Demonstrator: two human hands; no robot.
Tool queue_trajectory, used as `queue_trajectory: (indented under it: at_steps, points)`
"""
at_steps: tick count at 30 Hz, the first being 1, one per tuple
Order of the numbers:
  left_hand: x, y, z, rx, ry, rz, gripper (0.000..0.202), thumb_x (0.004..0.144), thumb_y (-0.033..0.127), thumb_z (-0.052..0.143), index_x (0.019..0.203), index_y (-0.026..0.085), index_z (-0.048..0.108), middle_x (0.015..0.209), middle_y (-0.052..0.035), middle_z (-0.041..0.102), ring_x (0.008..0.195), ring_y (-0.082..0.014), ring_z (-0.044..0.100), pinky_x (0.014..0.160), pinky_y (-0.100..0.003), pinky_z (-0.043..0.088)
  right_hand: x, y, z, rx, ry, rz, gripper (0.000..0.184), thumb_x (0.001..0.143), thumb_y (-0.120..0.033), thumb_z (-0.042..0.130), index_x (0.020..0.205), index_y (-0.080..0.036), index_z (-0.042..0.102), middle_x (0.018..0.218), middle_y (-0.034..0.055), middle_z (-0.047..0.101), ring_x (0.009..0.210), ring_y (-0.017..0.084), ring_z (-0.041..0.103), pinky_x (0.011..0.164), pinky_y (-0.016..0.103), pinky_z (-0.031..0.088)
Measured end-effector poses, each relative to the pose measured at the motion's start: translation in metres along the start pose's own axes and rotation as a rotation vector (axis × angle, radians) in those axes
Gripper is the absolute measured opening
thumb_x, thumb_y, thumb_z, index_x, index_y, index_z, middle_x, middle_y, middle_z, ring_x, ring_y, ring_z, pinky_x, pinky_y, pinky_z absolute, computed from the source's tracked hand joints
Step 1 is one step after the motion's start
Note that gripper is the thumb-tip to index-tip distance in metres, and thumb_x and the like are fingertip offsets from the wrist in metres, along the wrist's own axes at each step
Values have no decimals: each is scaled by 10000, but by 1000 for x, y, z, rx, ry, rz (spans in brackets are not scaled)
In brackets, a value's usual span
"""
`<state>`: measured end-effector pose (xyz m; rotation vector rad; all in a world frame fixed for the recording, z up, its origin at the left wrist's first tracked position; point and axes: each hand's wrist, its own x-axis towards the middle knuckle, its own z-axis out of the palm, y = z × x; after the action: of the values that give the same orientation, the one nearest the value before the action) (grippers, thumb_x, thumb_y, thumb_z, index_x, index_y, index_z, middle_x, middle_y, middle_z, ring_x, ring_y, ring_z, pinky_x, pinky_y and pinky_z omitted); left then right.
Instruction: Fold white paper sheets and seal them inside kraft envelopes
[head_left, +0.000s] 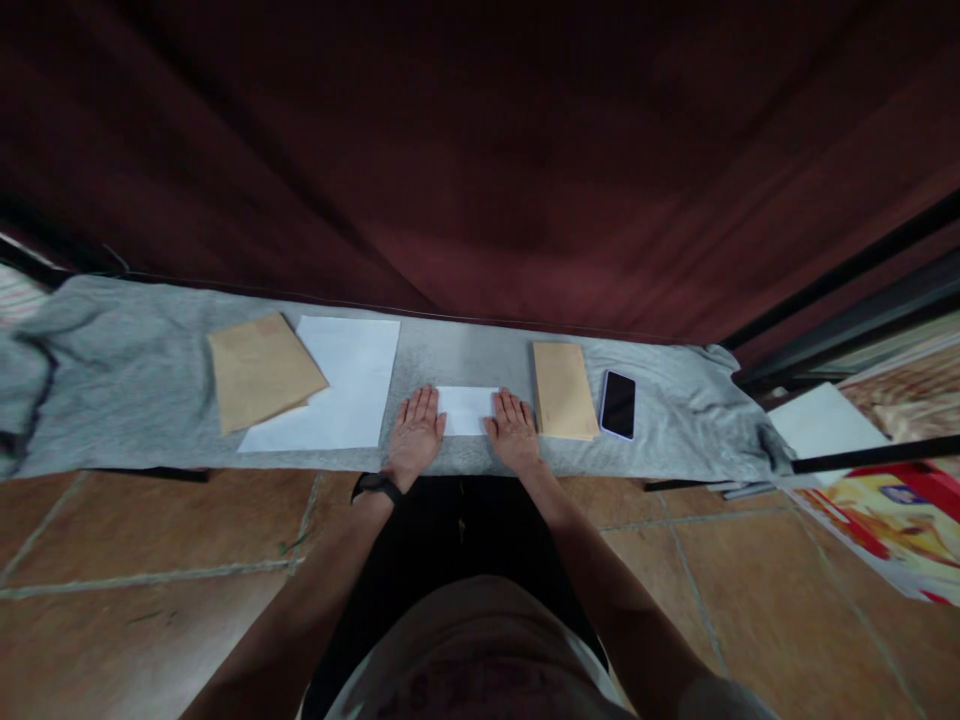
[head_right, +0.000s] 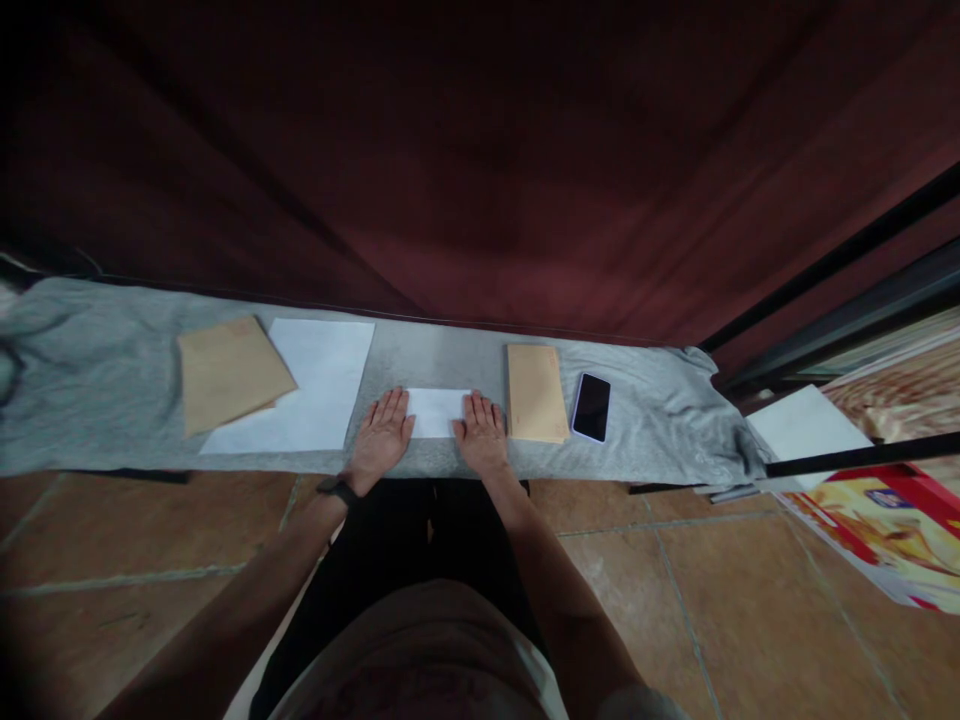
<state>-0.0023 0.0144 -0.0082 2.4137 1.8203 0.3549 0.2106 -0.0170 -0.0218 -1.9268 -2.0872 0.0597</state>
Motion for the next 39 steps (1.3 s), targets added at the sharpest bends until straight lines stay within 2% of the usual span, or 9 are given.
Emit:
queue_trajectory:
  at_steps: [4,9,13,21,23,25,29,32,39]
  points:
    - [-5,5,-4,-2,41,-17,613,1037,355,237,1572,68,324,1627,-154,341,1540,-276,252,1250,-487,232,-1,-1,0,-3,11,-2,596,1062,-403,362,1577,-103,334,1622,147,357,1502,278,328,1230,483,238]
    - [-22,27,-9,-18,13,176,585,1039,341,259,1574,121,347,1641,-94,328,1552,-236,215,1277,-453,192,-1,-2,-1,-3,12,-7,587,1062,-393,360,1576,-110,337,1617,153,364,1501,276,330,1225,495,244]
    - [-30,38,-9,-6,-17,201,592,1042,392,289,1572,136,357,1628,-102,352,1546,-233,234,1277,-450,195,-1,-3,-3,-6,17,-8,581,1059,-384,367,1573,-113,345,1612,153,376,1496,278,339,1220,491,246]
    - [-30,28,-2,28,-19,194,678,1037,483,323,1553,45,359,1630,-183,316,1545,-270,232,1268,-447,221,-4,-3,-3,-12,41,21,605,1060,-397,356,1566,-66,341,1604,180,378,1480,302,367,1213,503,254]
    - [-31,27,-3,22,-16,198,663,1034,475,347,1559,70,361,1635,-178,310,1543,-279,235,1264,-458,227,-4,-4,-4,-19,42,34,606,1059,-395,365,1561,-56,349,1605,181,374,1482,310,363,1216,504,252]
    - [-32,27,-4,8,-14,211,620,1031,462,380,1567,150,374,1651,-147,290,1542,-288,237,1258,-476,240,-5,-5,-7,-21,41,33,594,1059,-384,369,1563,-71,352,1613,168,363,1488,305,357,1222,505,245]
    - [-32,28,-9,-8,-17,245,555,1023,440,432,1558,296,400,1672,-88,253,1545,-305,220,1248,-510,253,-11,-10,-9,-3,-12,-90,533,1064,-358,365,1562,-169,383,1629,95,355,1496,254,354,1240,481,230]
    - [-32,27,-9,-6,-22,248,545,1021,445,440,1548,308,417,1675,-86,246,1546,-313,212,1247,-511,252,-15,-12,-7,0,-42,-121,527,1061,-371,381,1554,-183,400,1620,95,371,1487,244,372,1243,479,231]
    - [-32,28,-7,5,-31,211,587,1026,469,393,1566,239,387,1657,-116,278,1543,-303,229,1251,-537,223,-23,-6,-4,1,11,-24,565,1058,-380,375,1569,-139,361,1608,132,386,1473,265,389,1226,486,248]
